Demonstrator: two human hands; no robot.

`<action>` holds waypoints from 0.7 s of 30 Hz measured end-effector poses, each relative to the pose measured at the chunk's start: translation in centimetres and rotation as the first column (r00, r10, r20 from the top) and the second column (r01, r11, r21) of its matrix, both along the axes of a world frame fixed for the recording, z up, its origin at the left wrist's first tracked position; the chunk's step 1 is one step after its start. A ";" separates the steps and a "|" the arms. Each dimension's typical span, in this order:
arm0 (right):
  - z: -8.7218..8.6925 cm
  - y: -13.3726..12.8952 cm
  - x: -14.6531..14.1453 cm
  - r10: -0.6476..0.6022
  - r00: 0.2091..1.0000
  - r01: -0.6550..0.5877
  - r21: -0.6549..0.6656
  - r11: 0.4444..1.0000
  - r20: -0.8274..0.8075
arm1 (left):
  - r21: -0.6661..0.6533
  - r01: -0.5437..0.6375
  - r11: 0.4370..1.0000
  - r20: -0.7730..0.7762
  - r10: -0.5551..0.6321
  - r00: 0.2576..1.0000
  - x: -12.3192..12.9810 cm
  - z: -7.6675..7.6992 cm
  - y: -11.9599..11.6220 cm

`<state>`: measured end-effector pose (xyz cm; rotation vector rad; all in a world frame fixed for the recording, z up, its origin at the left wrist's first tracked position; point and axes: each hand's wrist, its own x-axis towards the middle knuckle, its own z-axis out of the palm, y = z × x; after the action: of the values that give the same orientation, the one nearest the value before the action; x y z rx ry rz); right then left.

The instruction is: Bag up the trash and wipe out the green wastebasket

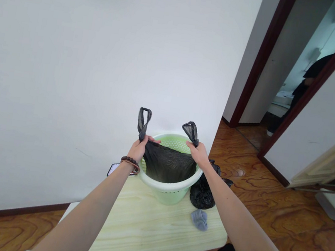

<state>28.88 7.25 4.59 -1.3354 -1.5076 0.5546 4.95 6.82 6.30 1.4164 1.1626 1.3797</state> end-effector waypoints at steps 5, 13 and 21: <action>0.3 -0.1 -0.6 0.018 1.000 -0.017 -0.054 0.998 0.022 | 0.025 -0.003 1.000 0.261 -0.004 0.965 0.4 -0.1 -0.3; 0.4 0.3 0.4 0.061 0.995 -0.057 -0.054 0.997 0.075 | 0.095 -0.002 0.996 0.278 -0.025 0.960 1.8 0.2 -2.0; 0.3 1.7 0.5 0.013 0.997 -0.024 -0.141 0.990 -0.078 | 0.046 -0.057 0.997 0.350 0.037 0.936 2.8 -0.8 -1.0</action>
<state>29.38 8.91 4.90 -1.3940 -1.4412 0.7288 7.71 5.81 5.49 1.1251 0.9354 1.6299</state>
